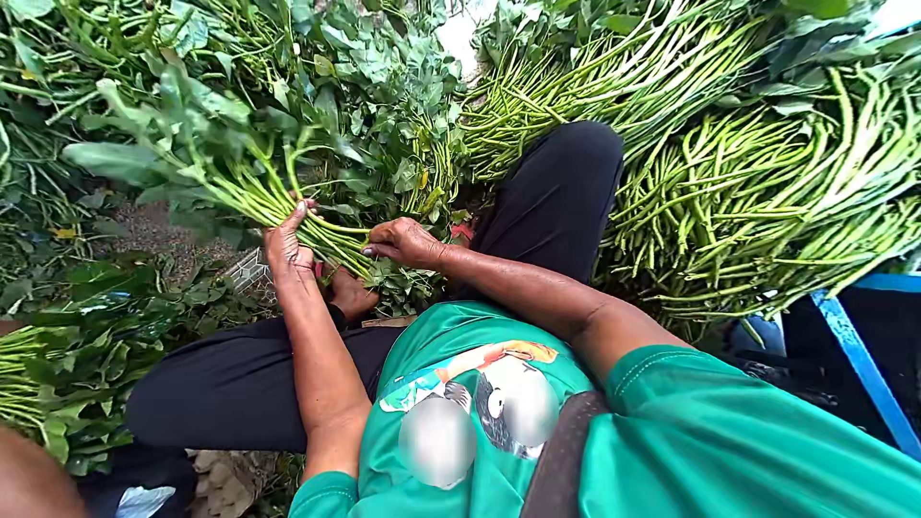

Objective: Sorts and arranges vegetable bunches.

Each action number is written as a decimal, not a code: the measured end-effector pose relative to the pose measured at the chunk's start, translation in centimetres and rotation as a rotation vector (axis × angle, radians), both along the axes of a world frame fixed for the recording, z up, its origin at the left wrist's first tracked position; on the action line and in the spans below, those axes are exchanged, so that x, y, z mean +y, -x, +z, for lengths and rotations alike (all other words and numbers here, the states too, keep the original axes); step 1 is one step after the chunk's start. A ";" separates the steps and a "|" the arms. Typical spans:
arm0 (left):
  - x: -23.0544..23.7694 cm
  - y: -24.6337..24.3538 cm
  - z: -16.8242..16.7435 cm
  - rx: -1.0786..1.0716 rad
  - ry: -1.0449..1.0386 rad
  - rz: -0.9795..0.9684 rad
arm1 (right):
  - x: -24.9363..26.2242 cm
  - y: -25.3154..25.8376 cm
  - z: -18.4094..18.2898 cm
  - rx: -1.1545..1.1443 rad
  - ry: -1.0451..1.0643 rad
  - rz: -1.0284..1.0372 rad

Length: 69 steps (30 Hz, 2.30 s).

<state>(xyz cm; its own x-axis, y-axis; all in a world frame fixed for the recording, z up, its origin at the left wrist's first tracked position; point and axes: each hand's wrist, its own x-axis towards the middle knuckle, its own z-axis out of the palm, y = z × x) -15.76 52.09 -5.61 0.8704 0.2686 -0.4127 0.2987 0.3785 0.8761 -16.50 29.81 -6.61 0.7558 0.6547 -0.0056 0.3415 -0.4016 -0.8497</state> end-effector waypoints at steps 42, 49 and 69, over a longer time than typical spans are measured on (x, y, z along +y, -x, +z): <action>1.6 -1.4 1.1 0.092 -0.218 -0.028 | -0.6 -0.3 -3.7 0.405 0.552 0.125; -0.1 -0.9 1.5 0.040 -0.142 -0.068 | -5.6 -10.7 -3.4 0.339 0.533 -0.649; -3.2 -2.4 -3.0 0.202 0.030 -0.076 | -2.1 -6.3 -3.4 0.503 0.343 -0.468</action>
